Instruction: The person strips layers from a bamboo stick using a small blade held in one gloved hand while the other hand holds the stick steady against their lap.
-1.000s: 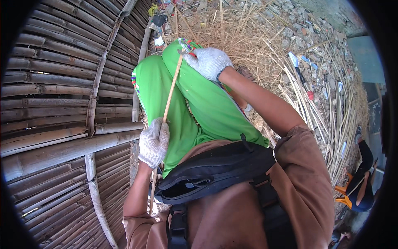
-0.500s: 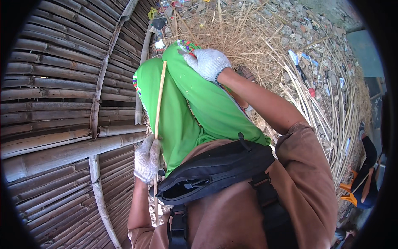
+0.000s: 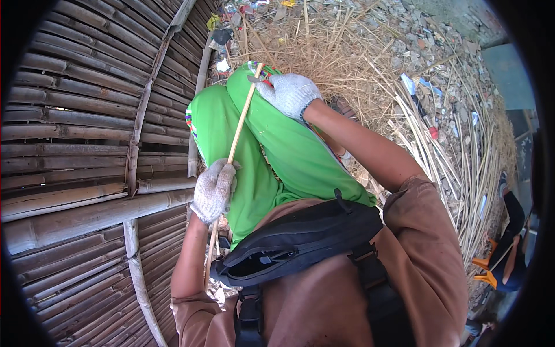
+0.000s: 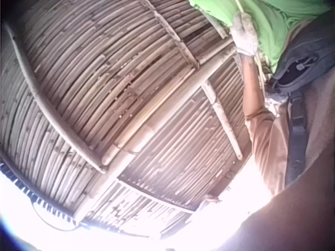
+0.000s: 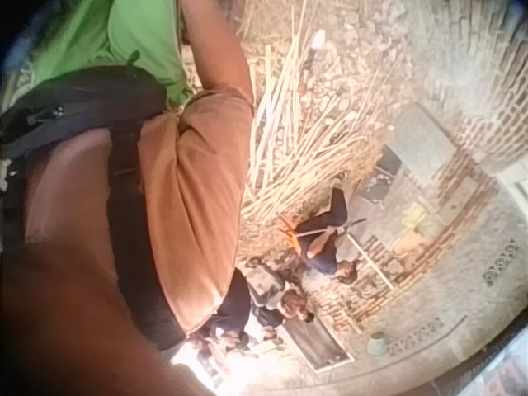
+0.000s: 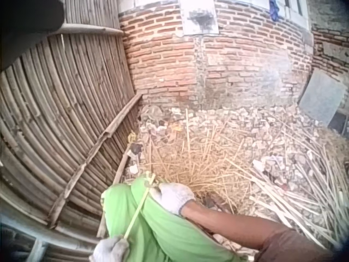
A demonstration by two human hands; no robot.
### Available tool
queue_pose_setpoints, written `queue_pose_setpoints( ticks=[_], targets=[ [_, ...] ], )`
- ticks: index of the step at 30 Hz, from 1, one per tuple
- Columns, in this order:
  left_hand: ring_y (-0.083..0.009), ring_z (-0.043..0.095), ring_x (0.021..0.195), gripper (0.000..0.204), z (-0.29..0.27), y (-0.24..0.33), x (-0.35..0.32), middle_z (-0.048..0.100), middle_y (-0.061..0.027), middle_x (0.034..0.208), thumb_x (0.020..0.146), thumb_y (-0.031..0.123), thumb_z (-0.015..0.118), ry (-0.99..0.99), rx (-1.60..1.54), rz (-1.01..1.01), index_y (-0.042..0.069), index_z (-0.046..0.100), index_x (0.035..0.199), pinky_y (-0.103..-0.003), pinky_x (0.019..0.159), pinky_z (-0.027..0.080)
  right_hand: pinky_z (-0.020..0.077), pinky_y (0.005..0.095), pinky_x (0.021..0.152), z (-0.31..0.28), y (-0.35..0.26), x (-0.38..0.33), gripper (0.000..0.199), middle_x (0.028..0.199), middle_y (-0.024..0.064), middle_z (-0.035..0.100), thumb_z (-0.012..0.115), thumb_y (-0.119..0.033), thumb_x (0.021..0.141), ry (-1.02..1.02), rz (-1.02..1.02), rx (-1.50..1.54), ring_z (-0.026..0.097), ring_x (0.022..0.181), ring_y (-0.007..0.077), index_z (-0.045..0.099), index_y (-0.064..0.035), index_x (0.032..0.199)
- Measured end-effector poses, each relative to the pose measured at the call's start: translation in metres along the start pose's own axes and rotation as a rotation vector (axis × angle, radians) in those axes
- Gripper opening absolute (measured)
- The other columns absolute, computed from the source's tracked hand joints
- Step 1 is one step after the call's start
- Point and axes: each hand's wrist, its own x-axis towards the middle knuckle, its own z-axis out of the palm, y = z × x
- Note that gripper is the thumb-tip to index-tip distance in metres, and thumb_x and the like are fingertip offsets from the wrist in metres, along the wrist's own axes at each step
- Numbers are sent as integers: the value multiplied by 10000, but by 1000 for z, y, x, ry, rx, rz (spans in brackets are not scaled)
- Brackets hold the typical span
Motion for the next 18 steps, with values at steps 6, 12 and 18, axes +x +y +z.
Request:
queue_pose_setpoints(
  ticks=[6, 12, 18],
  targets=[
    [-57, 459, 503, 339, -2, 11, -12, 539, 29, 671, 1160, 324, 542, -33, -205, -148, 25, 702, 1169, -251, 460, 382, 605, 592, 890, -4, -2, -3, 813, 1056, 270, 792, 316, -732, 1091, -9, -27, -19, 781, 982, 441, 797, -81, 1012],
    [-125, 523, 526, 356, -4, 4, -37, 589, -41, 676, 1161, 336, 541, 9, 28, -62, 21, 707, 1154, -325, 519, 433, 607, 594, 895, -4, -5, -3, 848, 1064, 267, 796, 308, -750, 1082, -9, -6, -26, 781, 996, 446, 814, -72, 1029],
    [-216, 638, 653, 314, -1, -11, -82, 629, -127, 709, 1153, 268, 525, 82, 290, 60, 15, 710, 1170, -397, 649, 517, 604, 589, 918, 10, 10, 6, 818, 1070, 272, 792, 337, -723, 1078, 50, 51, 31, 777, 1016, 446, 819, -63, 1052]
  ],
)
